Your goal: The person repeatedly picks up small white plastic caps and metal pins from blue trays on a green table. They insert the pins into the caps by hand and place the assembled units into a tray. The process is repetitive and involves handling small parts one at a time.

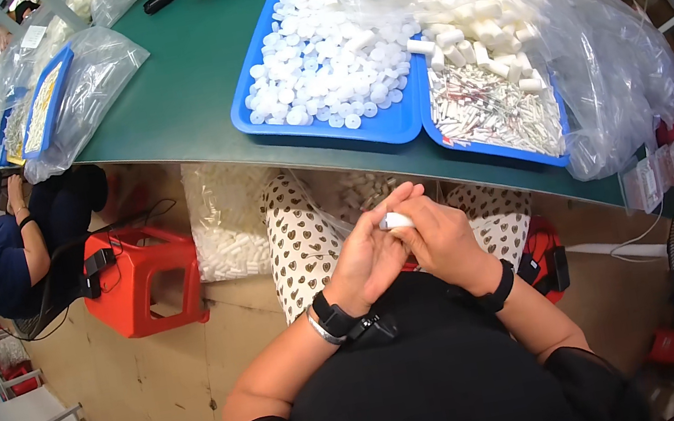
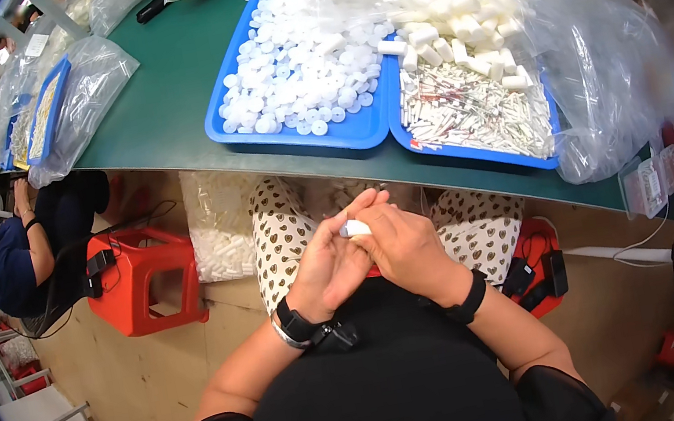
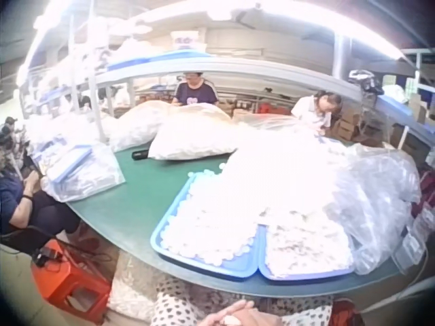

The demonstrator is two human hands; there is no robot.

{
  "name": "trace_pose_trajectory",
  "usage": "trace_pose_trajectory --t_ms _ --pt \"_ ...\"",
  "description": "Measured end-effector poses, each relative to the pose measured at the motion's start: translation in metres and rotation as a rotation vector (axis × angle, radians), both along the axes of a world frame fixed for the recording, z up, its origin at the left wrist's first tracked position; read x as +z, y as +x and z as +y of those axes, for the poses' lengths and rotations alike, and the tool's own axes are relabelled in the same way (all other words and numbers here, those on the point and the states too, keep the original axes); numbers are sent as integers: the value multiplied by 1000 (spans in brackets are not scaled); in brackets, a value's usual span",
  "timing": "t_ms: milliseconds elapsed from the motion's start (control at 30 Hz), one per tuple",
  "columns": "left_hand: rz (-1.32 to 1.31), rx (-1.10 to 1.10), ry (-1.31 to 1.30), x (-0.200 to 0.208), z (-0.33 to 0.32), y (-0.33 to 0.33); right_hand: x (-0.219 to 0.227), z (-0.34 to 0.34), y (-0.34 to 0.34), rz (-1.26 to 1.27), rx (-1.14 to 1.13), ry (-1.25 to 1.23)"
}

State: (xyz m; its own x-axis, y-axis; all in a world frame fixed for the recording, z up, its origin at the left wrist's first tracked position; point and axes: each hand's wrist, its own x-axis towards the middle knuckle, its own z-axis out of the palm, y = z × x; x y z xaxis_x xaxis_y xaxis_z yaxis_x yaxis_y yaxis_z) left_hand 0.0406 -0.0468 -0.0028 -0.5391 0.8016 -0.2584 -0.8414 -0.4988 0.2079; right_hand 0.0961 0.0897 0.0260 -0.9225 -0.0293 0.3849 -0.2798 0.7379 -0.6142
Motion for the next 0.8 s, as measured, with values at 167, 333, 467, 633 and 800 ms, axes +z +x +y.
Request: trace_pose_trajectory --t_ms 167,333,467,633,800 --pt "-92 51 48 -5 1 18 -11 -4 8 11 21 46" --pt "-54 29 -27 -11 9 14 -32 -7 11 -120 -116 -14" --pt "-65 22 -19 -8 8 7 -19 -6 6 -98 -103 -164" --pt "-66 94 3 -13 14 18 -24 7 0 36 21 68" --pt "-109 166 56 -14 14 25 -26 -1 -1 79 49 156"
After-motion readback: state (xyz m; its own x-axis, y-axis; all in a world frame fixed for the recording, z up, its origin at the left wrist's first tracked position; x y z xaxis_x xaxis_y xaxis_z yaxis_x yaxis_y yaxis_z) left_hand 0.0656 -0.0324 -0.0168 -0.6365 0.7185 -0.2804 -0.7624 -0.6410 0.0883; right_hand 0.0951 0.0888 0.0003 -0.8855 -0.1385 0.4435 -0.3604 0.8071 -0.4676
